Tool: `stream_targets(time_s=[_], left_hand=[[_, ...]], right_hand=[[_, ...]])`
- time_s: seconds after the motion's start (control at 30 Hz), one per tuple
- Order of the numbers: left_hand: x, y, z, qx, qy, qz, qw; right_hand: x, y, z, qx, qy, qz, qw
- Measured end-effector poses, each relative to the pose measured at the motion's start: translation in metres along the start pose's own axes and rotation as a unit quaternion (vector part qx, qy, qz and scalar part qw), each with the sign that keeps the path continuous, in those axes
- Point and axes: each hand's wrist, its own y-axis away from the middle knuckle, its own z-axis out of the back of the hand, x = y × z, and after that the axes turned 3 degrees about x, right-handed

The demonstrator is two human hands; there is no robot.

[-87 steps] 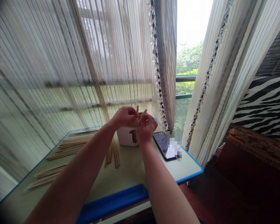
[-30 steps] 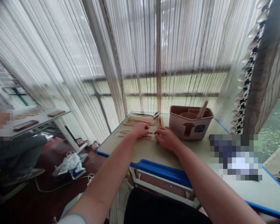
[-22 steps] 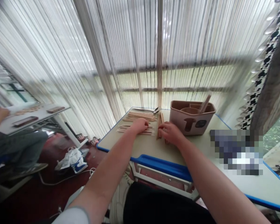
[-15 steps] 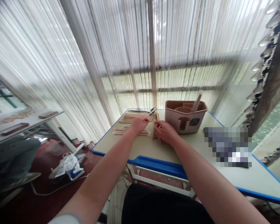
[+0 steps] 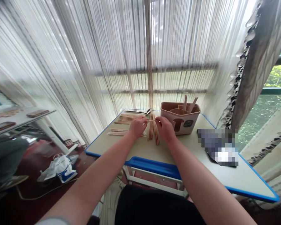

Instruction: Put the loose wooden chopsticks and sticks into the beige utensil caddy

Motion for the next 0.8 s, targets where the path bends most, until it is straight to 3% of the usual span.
stream_targets(time_s=[0.1,0.23,0.53,0.7,0.8], left_hand=[[0.003,0.000,0.000,-0.005,-0.014,0.035,0.999],[0.003,0.000,0.000,-0.035,-0.005,0.029,0.999],[-0.001,0.002,0.002,-0.077,0.078,0.011,0.994],[-0.022,-0.010,0.013,-0.179,0.191,-0.001,0.965],[-0.044,-0.034,0.020,-0.173,0.316,-0.013,0.933]], right_hand=[[0.005,-0.003,0.011,-0.069,0.016,0.017,0.997],[0.007,-0.005,0.022,-0.143,0.033,0.008,0.989],[0.013,-0.004,0.026,-0.178,-0.047,-0.028,0.982],[0.011,-0.003,0.031,-0.198,0.006,-0.017,0.980],[0.004,-0.004,0.035,-0.251,0.031,-0.003,0.967]])
